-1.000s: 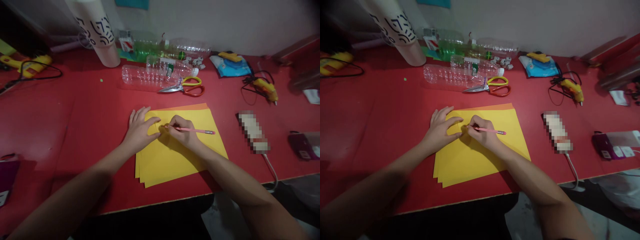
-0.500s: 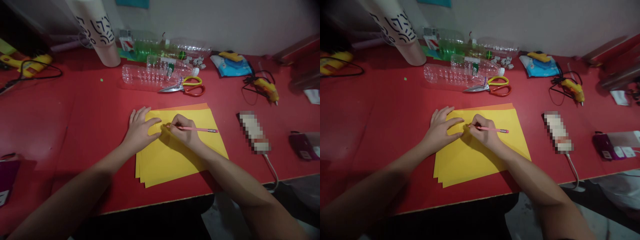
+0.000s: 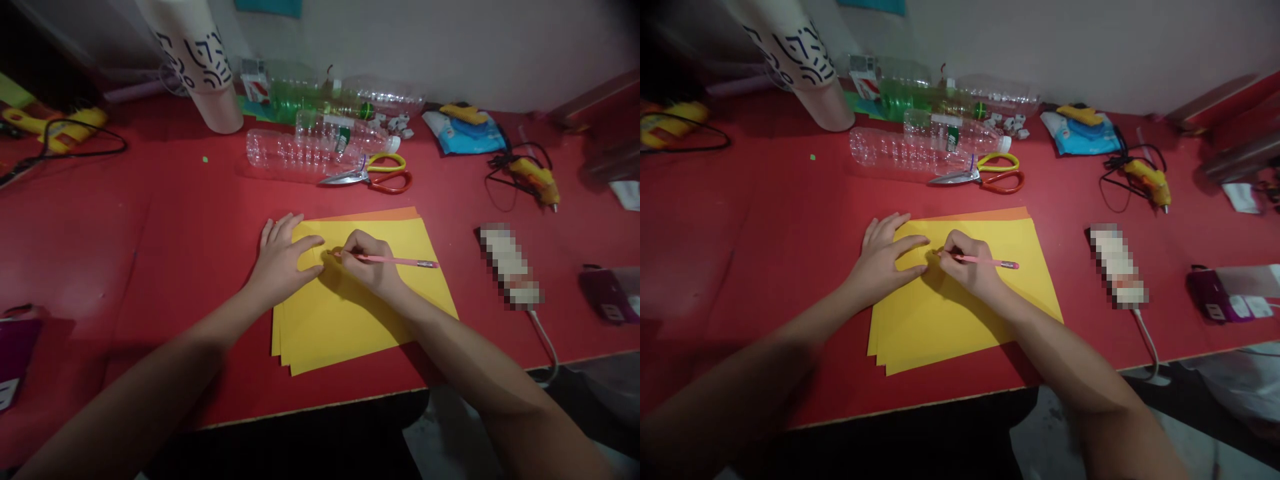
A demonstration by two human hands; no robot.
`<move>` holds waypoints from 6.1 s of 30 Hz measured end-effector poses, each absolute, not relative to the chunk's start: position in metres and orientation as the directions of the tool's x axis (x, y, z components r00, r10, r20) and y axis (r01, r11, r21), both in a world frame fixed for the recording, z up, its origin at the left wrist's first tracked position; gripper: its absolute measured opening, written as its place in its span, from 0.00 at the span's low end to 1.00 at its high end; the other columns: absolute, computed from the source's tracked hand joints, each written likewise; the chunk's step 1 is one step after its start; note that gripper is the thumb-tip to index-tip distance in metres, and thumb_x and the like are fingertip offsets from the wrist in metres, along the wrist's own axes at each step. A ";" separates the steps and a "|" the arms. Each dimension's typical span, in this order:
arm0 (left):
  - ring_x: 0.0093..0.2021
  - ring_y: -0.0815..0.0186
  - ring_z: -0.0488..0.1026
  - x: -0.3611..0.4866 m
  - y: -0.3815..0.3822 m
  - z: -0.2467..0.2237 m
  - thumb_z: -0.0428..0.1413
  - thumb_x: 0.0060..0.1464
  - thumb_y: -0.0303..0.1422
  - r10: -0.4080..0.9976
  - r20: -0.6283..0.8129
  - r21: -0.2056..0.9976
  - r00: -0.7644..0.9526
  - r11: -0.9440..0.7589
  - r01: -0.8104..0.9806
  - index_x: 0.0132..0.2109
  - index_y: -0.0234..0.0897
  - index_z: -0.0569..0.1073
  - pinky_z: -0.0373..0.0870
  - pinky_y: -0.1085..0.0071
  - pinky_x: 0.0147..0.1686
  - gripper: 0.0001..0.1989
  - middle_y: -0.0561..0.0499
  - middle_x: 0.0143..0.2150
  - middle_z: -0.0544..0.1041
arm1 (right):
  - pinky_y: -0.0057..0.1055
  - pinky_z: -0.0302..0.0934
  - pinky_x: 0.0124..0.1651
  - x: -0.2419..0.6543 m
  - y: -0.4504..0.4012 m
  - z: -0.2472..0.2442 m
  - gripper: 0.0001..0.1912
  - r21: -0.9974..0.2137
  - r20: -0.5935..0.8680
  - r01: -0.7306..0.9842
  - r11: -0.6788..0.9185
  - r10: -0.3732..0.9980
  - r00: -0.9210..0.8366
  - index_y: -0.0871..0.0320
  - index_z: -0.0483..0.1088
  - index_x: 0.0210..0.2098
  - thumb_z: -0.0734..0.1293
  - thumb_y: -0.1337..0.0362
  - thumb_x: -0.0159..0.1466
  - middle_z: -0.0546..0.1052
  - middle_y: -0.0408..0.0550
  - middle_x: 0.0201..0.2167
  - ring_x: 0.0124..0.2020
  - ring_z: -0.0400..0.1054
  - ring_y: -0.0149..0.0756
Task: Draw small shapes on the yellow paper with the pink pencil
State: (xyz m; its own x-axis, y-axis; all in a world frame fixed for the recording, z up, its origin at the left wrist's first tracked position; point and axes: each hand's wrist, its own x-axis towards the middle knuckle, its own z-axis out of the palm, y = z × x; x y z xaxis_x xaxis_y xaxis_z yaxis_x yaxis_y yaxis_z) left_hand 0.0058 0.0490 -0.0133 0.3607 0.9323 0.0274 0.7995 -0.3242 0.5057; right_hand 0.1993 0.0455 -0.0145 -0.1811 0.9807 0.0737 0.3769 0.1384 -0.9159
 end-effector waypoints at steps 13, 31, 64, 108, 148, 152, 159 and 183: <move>0.71 0.46 0.51 0.007 0.049 -0.010 0.63 0.52 0.37 0.936 -0.013 0.536 0.352 -0.291 0.793 0.50 0.45 0.78 0.38 0.40 0.69 0.17 0.44 0.69 0.60 | 0.27 0.47 0.24 0.198 0.041 -0.009 0.08 -0.911 0.082 0.362 0.199 0.946 -0.314 0.54 0.60 0.24 0.64 0.65 0.58 0.63 0.36 0.18 0.20 0.52 0.26; 0.71 0.45 0.52 0.007 0.049 -0.012 0.61 0.54 0.36 0.934 0.004 0.511 0.358 -0.310 0.802 0.51 0.45 0.78 0.39 0.39 0.69 0.16 0.44 0.70 0.60 | 0.26 0.49 0.24 0.197 0.041 -0.007 0.08 -0.910 0.113 0.334 0.247 0.921 -0.374 0.55 0.61 0.24 0.64 0.66 0.58 0.64 0.36 0.18 0.19 0.53 0.25; 0.73 0.44 0.48 0.003 0.050 -0.014 0.63 0.45 0.36 0.929 -0.023 0.531 0.368 -0.301 0.792 0.58 0.38 0.67 0.37 0.42 0.71 0.31 0.38 0.71 0.57 | 0.28 0.48 0.25 0.200 0.039 -0.010 0.06 -0.939 0.062 0.289 0.186 0.919 -0.390 0.55 0.62 0.26 0.64 0.67 0.59 0.65 0.37 0.20 0.21 0.54 0.26; 0.73 0.44 0.48 0.003 0.048 -0.011 0.62 0.43 0.35 0.928 -0.020 0.530 0.373 -0.306 0.791 0.58 0.39 0.67 0.37 0.42 0.71 0.33 0.38 0.71 0.57 | 0.27 0.47 0.26 0.196 0.040 -0.008 0.07 -0.911 0.059 0.371 0.181 0.947 -0.316 0.54 0.59 0.25 0.62 0.66 0.57 0.63 0.36 0.19 0.21 0.52 0.27; 0.74 0.43 0.43 0.006 0.048 -0.004 0.64 0.46 0.41 0.902 -0.117 0.466 0.416 -0.320 0.825 0.61 0.38 0.69 0.32 0.41 0.70 0.34 0.37 0.73 0.52 | 0.27 0.45 0.23 0.198 0.040 -0.011 0.08 -0.917 0.085 0.328 0.225 0.917 -0.391 0.54 0.57 0.24 0.63 0.66 0.56 0.60 0.35 0.17 0.19 0.50 0.25; 0.74 0.43 0.44 0.006 0.048 -0.004 0.64 0.46 0.40 0.904 -0.121 0.464 0.410 -0.314 0.828 0.60 0.39 0.69 0.33 0.41 0.70 0.34 0.37 0.73 0.52 | 0.26 0.46 0.23 0.197 0.040 -0.012 0.07 -0.914 0.087 0.333 0.231 0.915 -0.395 0.54 0.59 0.24 0.63 0.67 0.56 0.62 0.35 0.18 0.20 0.51 0.25; 0.74 0.44 0.43 0.006 0.047 -0.003 0.63 0.46 0.39 0.904 -0.127 0.458 0.409 -0.313 0.832 0.60 0.38 0.69 0.32 0.42 0.70 0.34 0.37 0.73 0.52 | 0.27 0.48 0.25 0.198 0.039 -0.009 0.07 -0.915 0.076 0.326 0.237 0.896 -0.438 0.55 0.60 0.26 0.63 0.66 0.59 0.64 0.37 0.20 0.22 0.54 0.26; 0.74 0.44 0.43 0.006 0.047 -0.003 0.63 0.46 0.39 0.902 -0.128 0.456 0.411 -0.314 0.832 0.60 0.38 0.69 0.32 0.41 0.70 0.33 0.37 0.73 0.52 | 0.27 0.49 0.26 0.196 0.036 -0.007 0.09 -0.919 0.093 0.312 0.239 0.904 -0.418 0.54 0.59 0.26 0.63 0.66 0.61 0.62 0.35 0.19 0.21 0.52 0.25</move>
State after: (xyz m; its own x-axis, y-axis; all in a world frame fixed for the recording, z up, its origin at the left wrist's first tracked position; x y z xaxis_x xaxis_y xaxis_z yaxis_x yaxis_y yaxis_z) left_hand 0.0061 0.0471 -0.0028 0.4113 0.9025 -0.1282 0.8324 -0.3145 0.4564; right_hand 0.1960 0.0360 -0.0070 -0.4184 0.9035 0.0927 0.3124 0.2389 -0.9194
